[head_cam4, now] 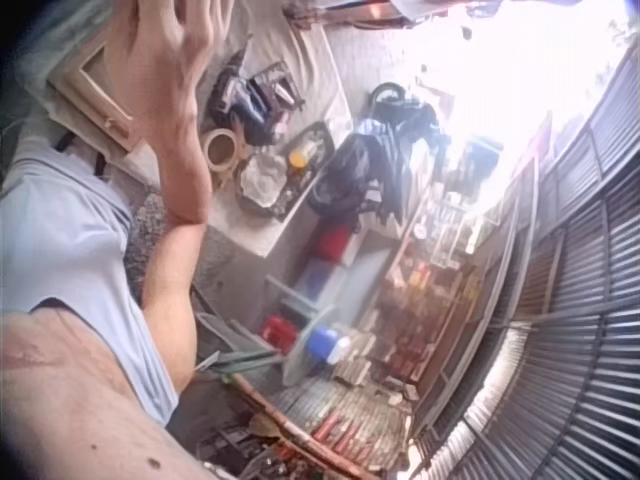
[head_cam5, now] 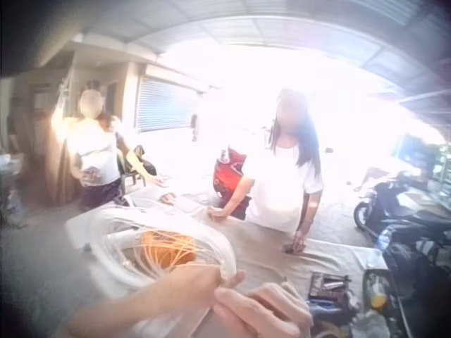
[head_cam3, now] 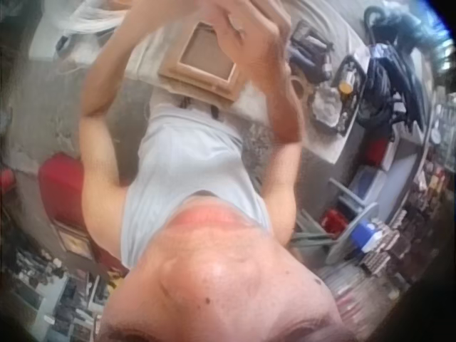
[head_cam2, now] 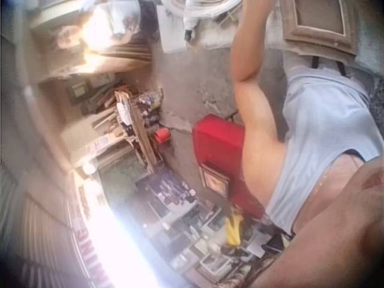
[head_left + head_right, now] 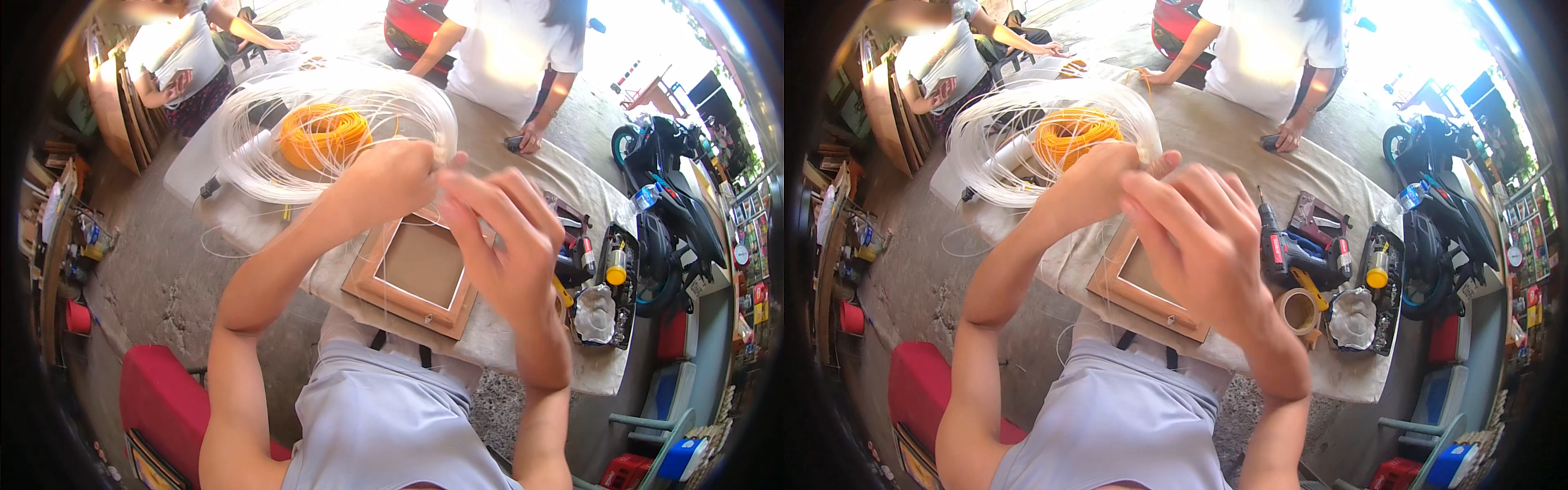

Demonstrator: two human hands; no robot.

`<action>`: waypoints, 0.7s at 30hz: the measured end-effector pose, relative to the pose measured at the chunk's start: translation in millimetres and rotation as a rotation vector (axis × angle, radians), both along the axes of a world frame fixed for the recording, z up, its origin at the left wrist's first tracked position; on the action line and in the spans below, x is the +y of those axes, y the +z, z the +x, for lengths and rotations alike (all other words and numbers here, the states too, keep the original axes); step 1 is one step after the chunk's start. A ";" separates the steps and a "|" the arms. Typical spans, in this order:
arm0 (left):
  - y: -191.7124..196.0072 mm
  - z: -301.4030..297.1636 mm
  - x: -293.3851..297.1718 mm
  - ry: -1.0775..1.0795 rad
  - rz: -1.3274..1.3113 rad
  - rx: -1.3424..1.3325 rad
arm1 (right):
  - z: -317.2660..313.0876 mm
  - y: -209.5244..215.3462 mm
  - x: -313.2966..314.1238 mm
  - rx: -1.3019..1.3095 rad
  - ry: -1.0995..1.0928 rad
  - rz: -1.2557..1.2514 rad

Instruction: The person attaches a hanging wire to a wooden picture frame, measures and marks the frame, and uses a cordless drill to drive screws into the back. They then thread a white string through the wire and place the frame on a nearby chair.

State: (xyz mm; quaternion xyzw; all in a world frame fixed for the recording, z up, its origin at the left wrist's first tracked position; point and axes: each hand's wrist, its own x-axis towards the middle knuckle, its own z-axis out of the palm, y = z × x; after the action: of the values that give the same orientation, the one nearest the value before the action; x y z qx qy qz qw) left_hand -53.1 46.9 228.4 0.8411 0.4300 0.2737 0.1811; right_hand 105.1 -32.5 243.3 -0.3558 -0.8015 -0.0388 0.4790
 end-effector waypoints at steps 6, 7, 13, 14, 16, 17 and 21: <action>-9.9 -5.9 -4.7 -0.138 0.161 0.222 | -10.4 12.3 26.3 -0.285 -0.190 0.008; -6.4 -5.2 -7.3 -0.117 0.111 0.247 | -5.9 9.5 27.4 -0.309 -0.179 -0.030; -18.4 -9.7 -21.0 -0.114 0.229 0.393 | 7.5 -0.2 27.8 0.062 0.002 -0.701; -21.6 -6.6 -24.7 -0.115 0.293 0.414 | 13.5 -0.7 26.6 0.161 0.020 -0.861; -30.6 -9.6 -31.9 -0.114 0.488 0.327 | 18.2 -17.7 29.9 0.397 0.079 -0.991; -35.2 -11.0 -32.7 -0.116 0.583 0.276 | 21.5 -21.9 29.9 0.514 0.109 -1.053; -41.5 -23.6 -34.1 -0.283 0.713 0.260 | 36.0 -36.0 23.7 0.966 0.368 -1.361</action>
State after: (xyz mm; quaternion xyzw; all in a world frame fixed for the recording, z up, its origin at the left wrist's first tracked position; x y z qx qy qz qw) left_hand -76.8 12.8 187.0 0.9297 0.2073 0.2693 -0.1422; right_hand 141.1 -8.8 207.3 -0.4075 -0.4033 0.6854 0.4488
